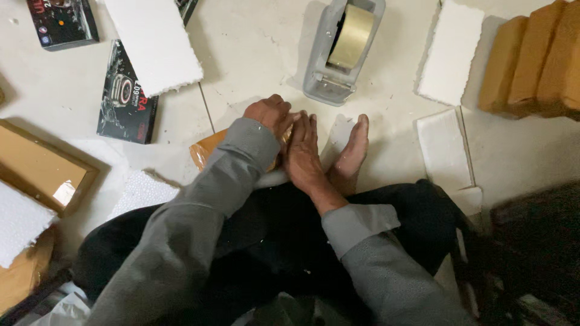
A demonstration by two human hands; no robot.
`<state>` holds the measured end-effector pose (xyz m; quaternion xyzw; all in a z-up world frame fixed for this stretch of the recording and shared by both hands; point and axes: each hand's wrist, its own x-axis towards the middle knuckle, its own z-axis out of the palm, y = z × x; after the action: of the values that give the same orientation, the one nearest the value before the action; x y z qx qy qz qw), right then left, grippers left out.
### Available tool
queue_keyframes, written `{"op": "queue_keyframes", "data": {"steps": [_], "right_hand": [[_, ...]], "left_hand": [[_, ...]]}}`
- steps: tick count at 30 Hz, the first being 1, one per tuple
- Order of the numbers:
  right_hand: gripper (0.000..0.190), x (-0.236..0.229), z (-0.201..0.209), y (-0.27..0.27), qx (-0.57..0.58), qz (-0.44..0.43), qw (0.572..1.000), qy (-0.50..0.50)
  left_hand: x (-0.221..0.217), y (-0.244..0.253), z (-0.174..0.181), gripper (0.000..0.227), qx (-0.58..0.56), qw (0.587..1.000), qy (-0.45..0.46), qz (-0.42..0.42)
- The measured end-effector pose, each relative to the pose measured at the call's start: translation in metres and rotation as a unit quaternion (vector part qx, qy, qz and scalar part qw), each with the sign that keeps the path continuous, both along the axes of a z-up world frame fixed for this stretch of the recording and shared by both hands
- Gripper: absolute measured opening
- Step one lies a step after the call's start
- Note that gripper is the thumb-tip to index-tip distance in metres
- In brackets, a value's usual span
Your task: The person sits on the floor and tapes a small cardboard box using a tape dispenser. They apply multiple strips of tape to seal the box, then open another box to remove a product package.
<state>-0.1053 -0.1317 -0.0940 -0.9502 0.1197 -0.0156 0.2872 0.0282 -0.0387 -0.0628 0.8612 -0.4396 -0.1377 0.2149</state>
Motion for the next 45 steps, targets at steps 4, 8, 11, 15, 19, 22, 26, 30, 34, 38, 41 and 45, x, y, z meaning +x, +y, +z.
{"op": "queue_keyframes", "data": {"steps": [4,8,11,15,19,22,26,30,34,38,41,45], "right_hand": [[0.073,0.001,0.004,-0.004,-0.003,0.049,0.998,0.040],[0.087,0.006,0.009,-0.007,0.037,0.038,0.996,0.071],[0.100,0.006,0.016,-0.010,0.030,0.073,0.990,0.119],[0.122,0.008,0.032,-0.010,-0.041,0.120,0.979,0.159],[0.148,0.002,0.043,-0.016,0.020,0.167,0.971,0.170],[0.140,0.011,0.043,-0.029,-0.002,0.194,0.945,0.262],[0.095,-0.002,0.023,-0.053,0.026,0.211,0.966,0.146],[0.077,-0.014,0.008,-0.051,0.159,0.051,0.982,0.086],[0.059,-0.009,0.012,-0.035,0.370,-0.072,0.925,0.042],[0.053,0.006,0.019,-0.019,0.364,-0.042,0.930,-0.007],[0.056,0.010,0.019,0.003,0.322,0.048,0.944,-0.054],[0.059,0.027,0.023,0.024,0.157,0.084,0.982,-0.063]], "left_hand": [[0.015,0.018,0.004,0.045,0.032,0.966,-0.122,-0.226],[0.018,0.015,0.015,0.050,0.148,0.979,0.007,-0.140],[0.011,0.015,0.027,0.090,0.199,0.968,0.045,-0.145],[-0.015,0.029,0.042,0.068,0.194,0.976,0.026,-0.096],[-0.043,0.044,0.058,0.109,0.184,0.979,-0.048,-0.080],[-0.041,0.048,0.078,0.129,0.267,0.960,-0.022,-0.080],[-0.048,0.041,0.081,0.133,0.357,0.931,0.018,-0.074],[-0.049,0.037,0.072,0.110,0.355,0.931,-0.045,-0.073],[-0.047,0.038,0.080,0.120,0.339,0.937,-0.028,-0.078],[-0.046,0.057,0.097,0.148,0.338,0.941,0.002,-0.007],[-0.049,0.068,0.100,0.147,0.431,0.898,0.043,0.072],[-0.046,0.066,0.093,0.142,0.438,0.897,0.014,0.059]]}}
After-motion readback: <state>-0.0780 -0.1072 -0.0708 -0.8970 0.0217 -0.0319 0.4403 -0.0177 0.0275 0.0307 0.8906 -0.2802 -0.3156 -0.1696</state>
